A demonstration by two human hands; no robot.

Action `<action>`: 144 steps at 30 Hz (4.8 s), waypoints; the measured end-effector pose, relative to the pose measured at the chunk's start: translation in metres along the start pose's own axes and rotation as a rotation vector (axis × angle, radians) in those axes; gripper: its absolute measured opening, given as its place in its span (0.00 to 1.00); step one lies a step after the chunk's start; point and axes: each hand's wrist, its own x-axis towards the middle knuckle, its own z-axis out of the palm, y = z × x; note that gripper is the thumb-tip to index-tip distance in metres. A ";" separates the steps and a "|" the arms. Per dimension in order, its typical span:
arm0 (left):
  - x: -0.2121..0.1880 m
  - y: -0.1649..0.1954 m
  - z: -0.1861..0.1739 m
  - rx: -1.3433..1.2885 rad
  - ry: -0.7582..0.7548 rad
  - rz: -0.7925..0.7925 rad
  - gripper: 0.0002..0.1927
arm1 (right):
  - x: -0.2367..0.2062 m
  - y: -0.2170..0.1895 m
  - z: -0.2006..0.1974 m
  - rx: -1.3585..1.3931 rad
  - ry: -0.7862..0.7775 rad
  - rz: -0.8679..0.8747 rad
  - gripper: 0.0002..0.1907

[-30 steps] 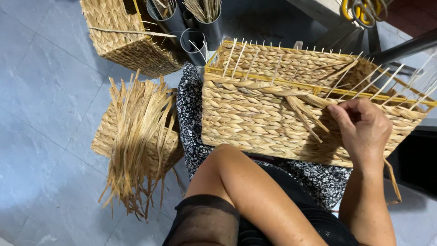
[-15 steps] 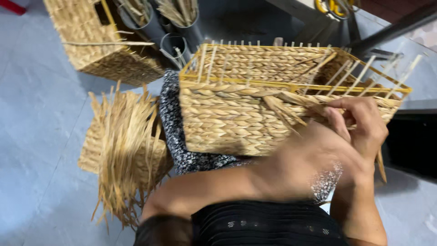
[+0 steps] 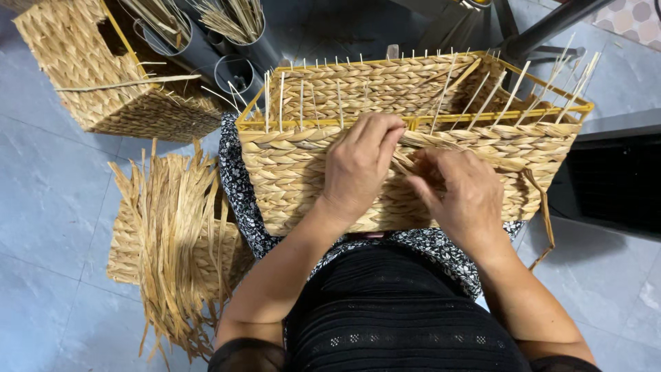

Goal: The person wraps a long woven water hyacinth strand around the rim of a rectangular basket frame, tucking and threading the strand along the edge while the basket rests on their lap. They pull the strand tight, rotate the basket to reach new sections, and continue binding the rim by hand.

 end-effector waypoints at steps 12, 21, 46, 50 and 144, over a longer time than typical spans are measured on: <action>0.019 -0.009 -0.024 -0.119 -0.352 -0.029 0.15 | 0.040 0.028 -0.026 -0.252 0.123 -0.402 0.09; -0.006 0.012 -0.028 -0.023 -0.010 0.158 0.08 | 0.037 0.029 0.006 -0.264 0.297 -0.414 0.07; -0.009 0.011 0.000 0.029 -0.065 -0.071 0.10 | 0.023 0.013 0.051 0.074 0.358 -0.040 0.09; -0.002 0.003 -0.001 -0.111 -0.169 -0.137 0.08 | 0.028 0.010 0.051 0.053 0.281 0.078 0.10; -0.026 -0.012 -0.030 0.019 0.065 0.141 0.13 | 0.003 0.030 0.023 0.136 0.242 0.101 0.09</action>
